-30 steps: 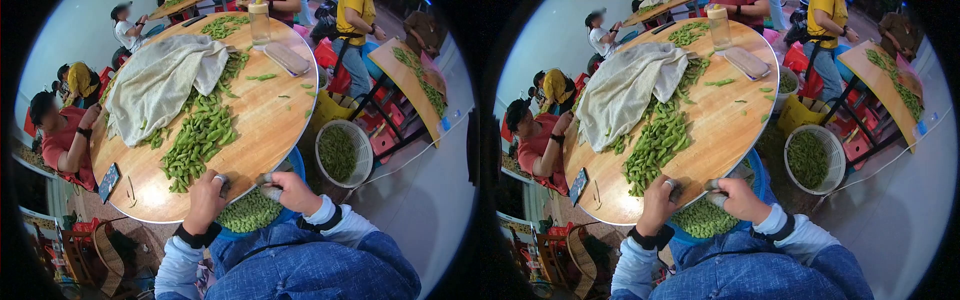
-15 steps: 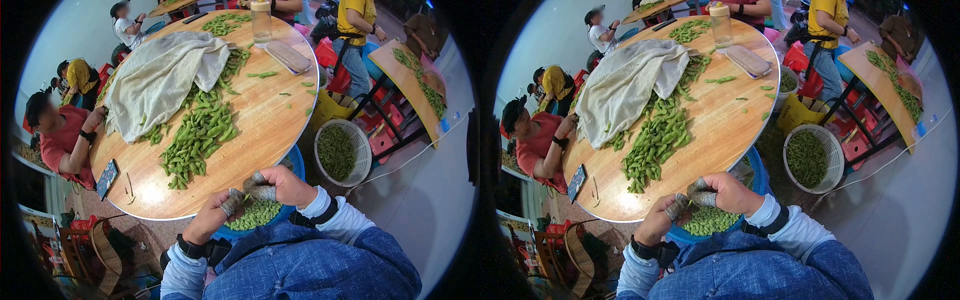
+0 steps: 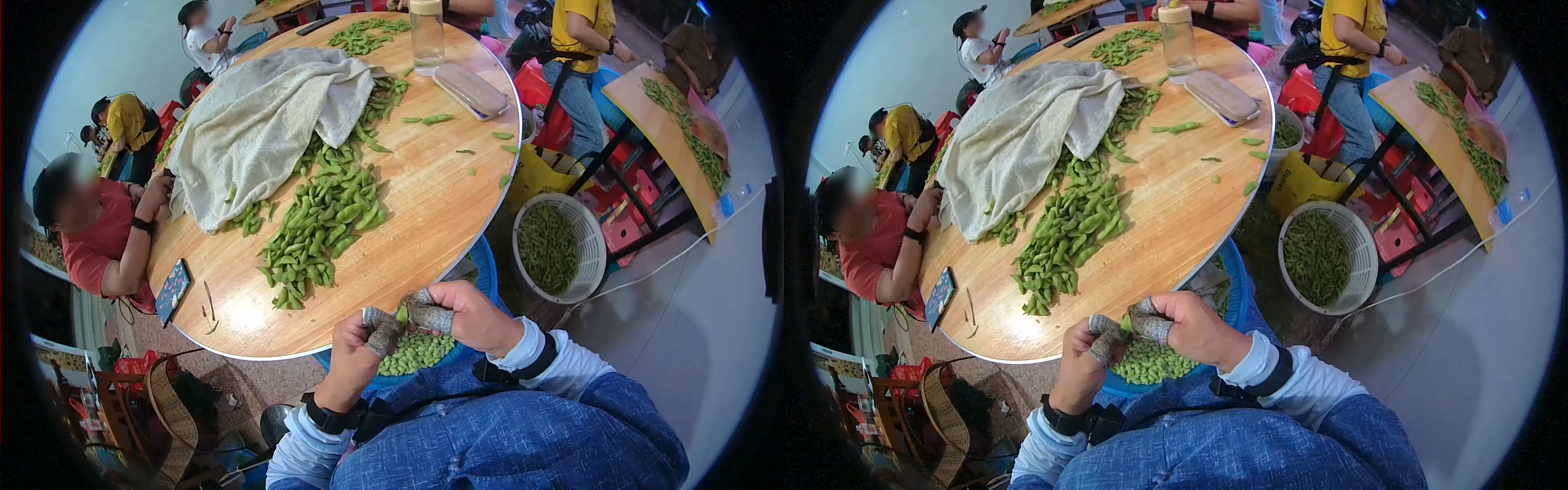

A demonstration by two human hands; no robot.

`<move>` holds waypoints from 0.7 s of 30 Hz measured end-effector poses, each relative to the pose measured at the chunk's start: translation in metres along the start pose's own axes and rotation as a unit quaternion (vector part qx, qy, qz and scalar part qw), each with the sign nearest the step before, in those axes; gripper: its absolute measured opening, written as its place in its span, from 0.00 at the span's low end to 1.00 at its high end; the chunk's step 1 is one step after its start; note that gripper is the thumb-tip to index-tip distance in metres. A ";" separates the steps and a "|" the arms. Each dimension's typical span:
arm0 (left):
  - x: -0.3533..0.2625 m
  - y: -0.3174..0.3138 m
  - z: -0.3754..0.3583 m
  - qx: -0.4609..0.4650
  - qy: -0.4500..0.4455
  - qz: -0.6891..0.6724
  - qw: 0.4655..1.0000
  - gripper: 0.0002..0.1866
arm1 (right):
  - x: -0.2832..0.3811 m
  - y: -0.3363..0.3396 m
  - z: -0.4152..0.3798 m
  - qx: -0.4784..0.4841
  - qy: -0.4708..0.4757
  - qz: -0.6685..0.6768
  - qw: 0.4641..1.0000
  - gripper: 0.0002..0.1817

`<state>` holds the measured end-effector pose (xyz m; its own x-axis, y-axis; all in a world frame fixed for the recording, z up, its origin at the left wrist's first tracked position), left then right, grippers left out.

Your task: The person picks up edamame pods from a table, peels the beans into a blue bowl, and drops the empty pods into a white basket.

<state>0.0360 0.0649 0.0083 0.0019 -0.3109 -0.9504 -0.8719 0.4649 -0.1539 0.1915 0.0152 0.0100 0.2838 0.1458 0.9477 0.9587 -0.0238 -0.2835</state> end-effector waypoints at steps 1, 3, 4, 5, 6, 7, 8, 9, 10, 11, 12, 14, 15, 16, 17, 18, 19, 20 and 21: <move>-0.001 -0.001 0.000 0.000 -0.010 0.008 1.000 0.06 | 0.001 0.000 -0.001 0.000 -0.008 -0.004 1.000 0.08; -0.002 -0.002 -0.001 0.001 -0.012 0.006 1.000 0.08 | 0.000 0.000 0.000 -0.005 -0.013 -0.006 1.000 0.07; -0.002 -0.002 -0.002 0.003 -0.013 0.005 1.000 0.08 | -0.001 0.000 0.000 -0.008 -0.015 -0.007 1.000 0.07; -0.001 -0.002 -0.001 0.005 -0.013 0.007 1.000 0.09 | -0.004 0.001 0.000 -0.012 -0.015 -0.002 1.000 0.07; 0.001 -0.002 -0.001 0.008 -0.012 0.009 1.000 0.09 | -0.009 0.001 0.001 -0.015 -0.015 0.002 1.000 0.06; 0.002 -0.002 -0.001 0.010 -0.012 0.011 1.000 0.09 | -0.013 0.002 0.002 -0.018 -0.015 0.006 1.000 0.06; 0.001 -0.002 -0.002 0.017 -0.015 0.005 1.000 0.09 | -0.014 0.002 0.002 -0.019 -0.011 0.001 1.000 0.06; 0.001 -0.004 -0.003 0.023 -0.018 -0.001 1.000 0.09 | -0.015 0.003 0.002 -0.020 -0.008 -0.004 1.000 0.06; 0.000 -0.005 -0.003 0.030 -0.021 -0.007 0.999 0.09 | -0.016 0.003 0.002 -0.021 -0.004 -0.010 1.000 0.06; 0.002 -0.002 -0.003 0.046 -0.007 -0.013 0.999 0.08 | -0.015 0.003 0.002 -0.021 -0.001 -0.007 1.000 0.06; 0.006 0.002 -0.003 0.063 0.008 -0.020 0.998 0.07 | -0.014 0.002 0.002 -0.022 0.003 -0.004 1.000 0.06; 0.006 0.002 -0.003 0.078 0.020 -0.030 0.996 0.07 | -0.013 0.001 0.001 -0.024 0.009 0.003 1.000 0.06; 0.001 -0.003 -0.003 0.077 0.018 -0.032 0.996 0.07 | -0.012 0.000 0.000 -0.025 0.012 0.007 1.000 0.06; -0.002 -0.005 -0.003 0.077 0.015 -0.035 0.996 0.07 | -0.011 0.000 0.000 -0.027 0.015 0.011 0.999 0.06; -0.001 -0.005 -0.003 0.075 0.018 -0.031 0.997 0.07 | -0.012 0.001 0.000 -0.026 0.011 0.005 1.000 0.06; -0.001 -0.005 -0.002 0.072 0.021 -0.026 0.997 0.07 | -0.014 0.002 0.000 -0.025 0.008 0.000 1.000 0.06; 0.000 -0.004 -0.002 0.070 0.024 -0.022 0.997 0.07 | -0.015 0.003 0.001 -0.024 0.004 -0.006 1.000 0.06; 0.003 -0.003 -0.001 0.069 0.003 -0.011 0.998 0.08 | -0.014 0.003 0.000 -0.024 -0.013 -0.008 1.000 0.06; 0.010 -0.001 0.001 0.068 -0.017 0.001 0.998 0.08 | -0.011 0.003 -0.001 -0.025 -0.030 -0.010 0.999 0.06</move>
<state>0.0378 0.0621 -0.0012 0.0185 -0.2834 -0.9588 -0.7971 0.5747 -0.1852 0.1916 0.0122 -0.0009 0.2647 0.2057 0.9421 0.9642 -0.0687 -0.2560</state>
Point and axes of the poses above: each hand's wrist, its own z-axis towards the middle knuckle, its own y-axis out of the back of the hand, x = y × z, the point moved 2 cm from there along z, towards the middle knuckle, and after that the axes turned 8 degrees about -x, right-handed, at the moved point
